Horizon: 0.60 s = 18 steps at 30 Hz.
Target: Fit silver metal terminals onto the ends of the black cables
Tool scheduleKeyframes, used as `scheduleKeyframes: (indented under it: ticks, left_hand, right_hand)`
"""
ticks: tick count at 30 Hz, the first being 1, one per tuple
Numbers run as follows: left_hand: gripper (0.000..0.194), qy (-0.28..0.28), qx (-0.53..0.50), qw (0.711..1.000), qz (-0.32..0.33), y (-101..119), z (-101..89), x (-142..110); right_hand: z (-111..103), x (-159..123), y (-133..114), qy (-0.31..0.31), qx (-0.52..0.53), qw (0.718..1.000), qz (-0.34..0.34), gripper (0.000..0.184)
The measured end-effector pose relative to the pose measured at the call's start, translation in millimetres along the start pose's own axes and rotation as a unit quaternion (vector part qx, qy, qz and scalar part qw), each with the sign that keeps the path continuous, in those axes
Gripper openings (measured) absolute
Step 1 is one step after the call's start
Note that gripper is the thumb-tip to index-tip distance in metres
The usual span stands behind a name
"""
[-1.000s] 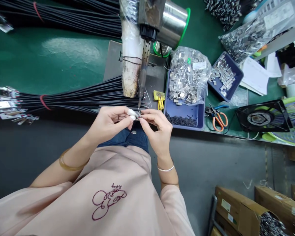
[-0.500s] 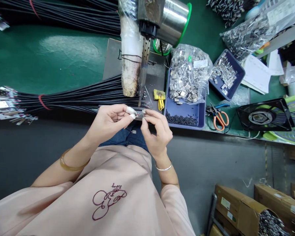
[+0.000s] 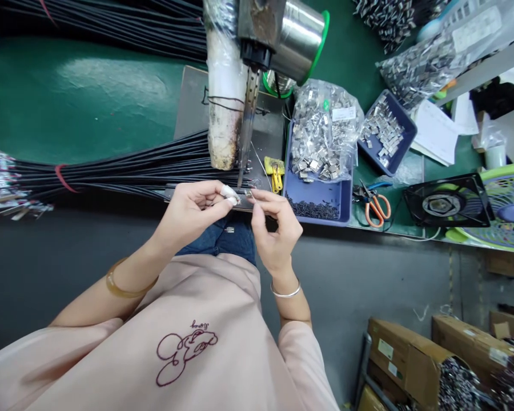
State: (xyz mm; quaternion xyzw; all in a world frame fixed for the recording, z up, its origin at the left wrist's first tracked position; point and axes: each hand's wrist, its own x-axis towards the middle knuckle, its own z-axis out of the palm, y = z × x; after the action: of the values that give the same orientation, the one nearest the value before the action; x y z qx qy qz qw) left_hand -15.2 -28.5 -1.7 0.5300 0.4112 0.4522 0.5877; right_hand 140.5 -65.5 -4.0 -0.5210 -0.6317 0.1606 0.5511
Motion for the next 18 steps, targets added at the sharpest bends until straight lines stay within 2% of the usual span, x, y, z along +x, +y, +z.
scheduleKeyframes:
  ticks: [8,12,18]
  left_hand:
    - [0.015,0.041,0.017,0.999,0.022,5.2,2.8,3.9]
    - [0.015,0.059,0.032,0.998,0.020,7.6,5.2,5.3]
    - [0.016,0.072,0.035,0.997,0.019,8.1,6.4,6.4]
  right_hand:
    - [2.7,4.0,3.7,-0.026,-0.088,0.986,-0.137,0.020]
    - [2.6,6.4,4.0,-0.026,-0.110,0.979,-0.170,0.023]
    - [3.5,9.1,7.0,-0.031,-0.109,0.976,-0.184,0.024]
